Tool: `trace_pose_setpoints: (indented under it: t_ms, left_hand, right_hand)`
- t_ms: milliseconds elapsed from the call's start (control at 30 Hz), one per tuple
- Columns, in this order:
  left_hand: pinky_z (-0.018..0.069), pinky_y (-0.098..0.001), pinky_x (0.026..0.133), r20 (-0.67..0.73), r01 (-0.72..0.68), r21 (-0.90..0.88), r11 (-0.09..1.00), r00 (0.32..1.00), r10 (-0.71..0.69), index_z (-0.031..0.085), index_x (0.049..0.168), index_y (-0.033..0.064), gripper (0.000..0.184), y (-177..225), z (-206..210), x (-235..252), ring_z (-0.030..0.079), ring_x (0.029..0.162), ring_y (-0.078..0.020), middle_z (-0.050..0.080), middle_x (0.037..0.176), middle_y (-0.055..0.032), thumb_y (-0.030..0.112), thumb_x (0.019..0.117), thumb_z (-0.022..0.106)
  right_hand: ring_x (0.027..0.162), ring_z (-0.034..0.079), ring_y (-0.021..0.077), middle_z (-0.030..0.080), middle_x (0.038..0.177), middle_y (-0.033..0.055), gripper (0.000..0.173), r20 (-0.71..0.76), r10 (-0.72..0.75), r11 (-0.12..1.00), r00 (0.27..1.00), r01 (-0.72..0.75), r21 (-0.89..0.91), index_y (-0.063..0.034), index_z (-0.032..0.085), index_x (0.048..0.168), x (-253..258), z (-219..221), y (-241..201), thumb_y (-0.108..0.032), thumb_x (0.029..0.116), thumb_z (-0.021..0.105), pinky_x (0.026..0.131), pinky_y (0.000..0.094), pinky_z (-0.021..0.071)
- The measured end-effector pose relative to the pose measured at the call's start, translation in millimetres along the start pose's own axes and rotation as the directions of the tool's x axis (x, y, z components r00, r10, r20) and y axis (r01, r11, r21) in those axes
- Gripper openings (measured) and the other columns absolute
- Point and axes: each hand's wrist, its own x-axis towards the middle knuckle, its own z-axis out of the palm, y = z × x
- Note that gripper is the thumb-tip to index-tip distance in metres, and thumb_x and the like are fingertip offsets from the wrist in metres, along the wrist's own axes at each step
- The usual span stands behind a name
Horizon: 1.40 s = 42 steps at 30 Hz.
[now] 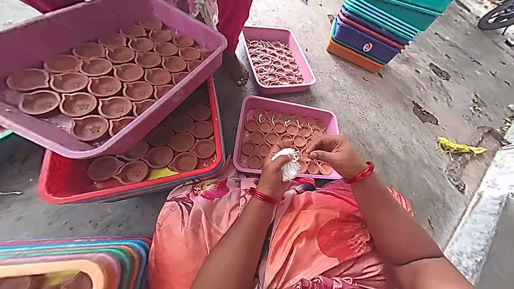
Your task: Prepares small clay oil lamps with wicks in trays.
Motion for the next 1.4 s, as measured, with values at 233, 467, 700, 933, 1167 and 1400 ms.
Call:
trace_pose_setpoints:
  t_ms: [233, 467, 700, 933, 1167, 1400]
  left_hand:
    - [0.0586, -0.0263, 0.073, 0.016, 0.000, -0.006, 1.000, 1.000, 0.000, 0.066, 0.115, 0.0142, 0.032, -4, -1, 1, 0.068, 0.081, -0.0089, 0.070, 0.097, -0.0015, 0.003, 0.0884, 0.051]
    - [0.0583, -0.0268, 0.075, 0.029, -0.025, 0.043, 0.999, 0.999, 0.024, 0.065, 0.117, 0.0129, 0.035, -4, 0, -1, 0.067, 0.083, -0.0084, 0.069, 0.100, -0.0009, 0.001, 0.0873, 0.051]
    - [0.0581, -0.0272, 0.075, 0.034, -0.048, 0.104, 0.993, 0.998, 0.045, 0.065, 0.117, 0.0113, 0.036, -2, 0, -1, 0.067, 0.083, -0.0088, 0.068, 0.101, -0.0021, 0.002, 0.0845, 0.055]
    - [0.0587, -0.0279, 0.076, 0.033, -0.046, 0.099, 0.994, 0.999, 0.043, 0.066, 0.117, 0.0116, 0.029, -4, -1, 1, 0.067, 0.083, -0.0096, 0.069, 0.100, -0.0024, 0.004, 0.0894, 0.060]
    - [0.0594, -0.0293, 0.075, -0.047, -0.003, 0.134, 0.991, 0.999, 0.009, 0.065, 0.114, 0.0077, 0.030, -2, 3, 0, 0.068, 0.082, -0.0119, 0.070, 0.096, -0.0050, -0.006, 0.0865, 0.065]
    - [0.0590, -0.0290, 0.076, -0.082, 0.005, 0.035, 0.999, 0.997, -0.002, 0.063, 0.116, 0.0098, 0.029, -3, 4, 0, 0.068, 0.083, -0.0124, 0.069, 0.099, -0.0051, -0.006, 0.0921, 0.057]
  right_hand:
    - [0.077, 0.068, 0.0015, 0.075, 0.091, -0.0028, 0.016, -0.160, -0.023, 0.998, 0.987, 0.014, -0.062, -0.0045, 0.075, 0.094, 5, 20, 13, 0.008, 0.0856, 0.069, 0.074, 0.0199, 0.0594]
    - [0.076, 0.067, 0.0006, 0.074, 0.090, -0.0030, 0.014, -0.142, -0.031, 0.995, 0.989, 0.017, -0.101, -0.0044, 0.075, 0.094, 5, 22, 15, 0.006, 0.0856, 0.070, 0.072, 0.0193, 0.0586]
    - [0.074, 0.067, 0.0001, 0.074, 0.087, -0.0044, 0.015, -0.138, -0.004, 0.999, 0.990, -0.002, -0.045, -0.0058, 0.074, 0.094, 6, 23, 16, 0.006, 0.0864, 0.068, 0.071, 0.0191, 0.0581]
    - [0.073, 0.062, -0.0013, 0.069, 0.086, -0.0067, 0.013, -0.106, -0.034, 0.995, 0.994, 0.024, -0.097, -0.0082, 0.070, 0.094, 6, 21, 17, 0.003, 0.0916, 0.063, 0.069, 0.0169, 0.0547]
    - [0.073, 0.063, 0.0005, 0.066, 0.084, -0.0065, 0.012, -0.111, -0.068, 0.990, 0.992, 0.054, -0.127, -0.0087, 0.066, 0.095, 6, 19, 17, 0.001, 0.0944, 0.059, 0.071, 0.0188, 0.0559]
    - [0.077, 0.067, 0.0018, 0.073, 0.090, -0.0036, 0.017, -0.136, -0.035, 0.999, 0.990, 0.035, -0.002, -0.0070, 0.073, 0.095, 5, 18, 16, 0.007, 0.0888, 0.065, 0.073, 0.0200, 0.0585]
